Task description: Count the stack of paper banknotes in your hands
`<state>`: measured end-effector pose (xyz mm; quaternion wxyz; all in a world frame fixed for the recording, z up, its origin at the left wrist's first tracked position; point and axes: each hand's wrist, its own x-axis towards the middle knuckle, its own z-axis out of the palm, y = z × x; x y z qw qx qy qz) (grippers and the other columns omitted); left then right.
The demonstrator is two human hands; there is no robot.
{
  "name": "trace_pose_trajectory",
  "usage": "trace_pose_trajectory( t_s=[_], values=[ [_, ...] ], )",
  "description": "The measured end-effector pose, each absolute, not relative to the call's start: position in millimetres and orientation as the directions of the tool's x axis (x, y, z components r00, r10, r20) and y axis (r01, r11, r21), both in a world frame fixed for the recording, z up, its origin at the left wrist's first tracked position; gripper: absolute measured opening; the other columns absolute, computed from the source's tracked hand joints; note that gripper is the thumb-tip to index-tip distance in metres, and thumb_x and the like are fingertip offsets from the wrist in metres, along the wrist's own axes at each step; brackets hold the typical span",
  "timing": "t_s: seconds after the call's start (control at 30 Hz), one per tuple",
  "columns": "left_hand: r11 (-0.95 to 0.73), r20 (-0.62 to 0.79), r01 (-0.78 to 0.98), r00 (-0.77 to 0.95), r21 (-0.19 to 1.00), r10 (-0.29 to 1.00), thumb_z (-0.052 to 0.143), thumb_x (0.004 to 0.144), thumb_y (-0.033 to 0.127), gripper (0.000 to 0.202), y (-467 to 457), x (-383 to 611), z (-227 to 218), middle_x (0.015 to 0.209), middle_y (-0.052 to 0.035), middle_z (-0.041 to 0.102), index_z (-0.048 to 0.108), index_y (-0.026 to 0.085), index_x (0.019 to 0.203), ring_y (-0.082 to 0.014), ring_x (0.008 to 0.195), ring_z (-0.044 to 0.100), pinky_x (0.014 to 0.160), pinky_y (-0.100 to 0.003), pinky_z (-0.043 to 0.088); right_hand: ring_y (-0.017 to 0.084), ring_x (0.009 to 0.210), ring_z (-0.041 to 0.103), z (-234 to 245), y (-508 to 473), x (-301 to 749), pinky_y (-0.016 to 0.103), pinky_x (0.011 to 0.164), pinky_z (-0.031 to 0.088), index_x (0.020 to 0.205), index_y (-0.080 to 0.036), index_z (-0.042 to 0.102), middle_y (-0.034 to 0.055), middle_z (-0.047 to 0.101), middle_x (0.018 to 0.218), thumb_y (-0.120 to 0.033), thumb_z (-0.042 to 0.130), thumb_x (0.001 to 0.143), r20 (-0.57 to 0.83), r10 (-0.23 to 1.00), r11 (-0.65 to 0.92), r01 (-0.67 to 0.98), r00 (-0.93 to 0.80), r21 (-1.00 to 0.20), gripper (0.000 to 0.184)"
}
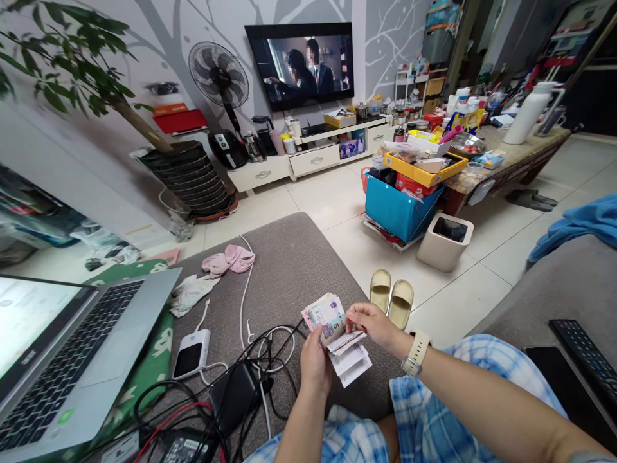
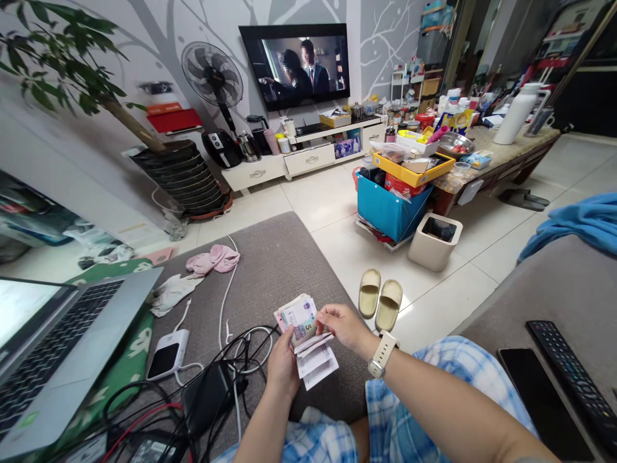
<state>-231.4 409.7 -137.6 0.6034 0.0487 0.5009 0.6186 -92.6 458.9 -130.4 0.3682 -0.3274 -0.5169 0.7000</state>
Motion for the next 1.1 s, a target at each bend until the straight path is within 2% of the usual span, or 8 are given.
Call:
trace_pose_trajectory(
  t_s=[0.43,0.73,0.9,1.1],
  values=[
    [0.229,-0.554,-0.708,-0.268,0.668,0.788,0.055,0.082,0.019,0.023,410.0,-231.9,-137.0,0.096,-0.0147,0.073,0.067,0.008,0.098,-0.0235,0.084,0.071,0.087,-0.038,0.053,0.009,0.048,0.037,-131.7,459.0,-93.6,0.024,0.049,0.026,0.068,-0.016,0.06,0.0011,0.062,0.062,-0.055,0.061,0.079,-0.072,0.86,-0.181,-0.171,-0.505,-0.968,0.041],
    [0.234,-0.55,-0.704,-0.259,0.67,0.794,0.057,0.08,0.021,0.024,411.0,-233.6,-144.0,0.093,-0.0141,0.074,0.067,0.009,0.099,-0.0233,0.083,0.071,0.085,-0.037,0.053,0.009,0.051,0.042,-128.3,457.5,-93.4,0.025,0.052,0.031,0.067,-0.016,0.059,0.0006,0.062,0.063,-0.053,0.062,0.079,-0.079,0.862,-0.182,-0.16,-0.501,-0.97,0.039],
    [0.227,-0.551,-0.697,-0.281,0.68,0.786,0.057,0.081,0.02,0.022,410.4,-232.2,-142.4,0.092,-0.0134,0.074,0.067,0.009,0.097,-0.0215,0.081,0.071,0.083,-0.035,0.053,0.012,0.058,0.052,-132.8,457.2,-94.1,0.026,0.059,0.037,0.067,-0.016,0.055,-0.001,0.06,0.063,-0.046,0.074,0.07,-0.121,0.888,-0.215,-0.169,-0.443,-0.962,0.035],
    [0.238,-0.522,-0.648,-0.288,0.724,0.803,0.064,0.075,0.022,0.023,407.7,-230.9,-141.4,0.084,-0.0099,0.074,0.067,0.011,0.096,-0.0211,0.072,0.07,0.074,-0.035,0.055,0.011,0.056,0.047,-147.8,461.6,-94.6,0.025,0.055,0.035,0.069,-0.018,0.053,-0.0045,0.055,0.06,-0.04,0.08,0.062,-0.162,0.92,-0.22,-0.128,-0.357,-0.967,0.036]
  ],
)
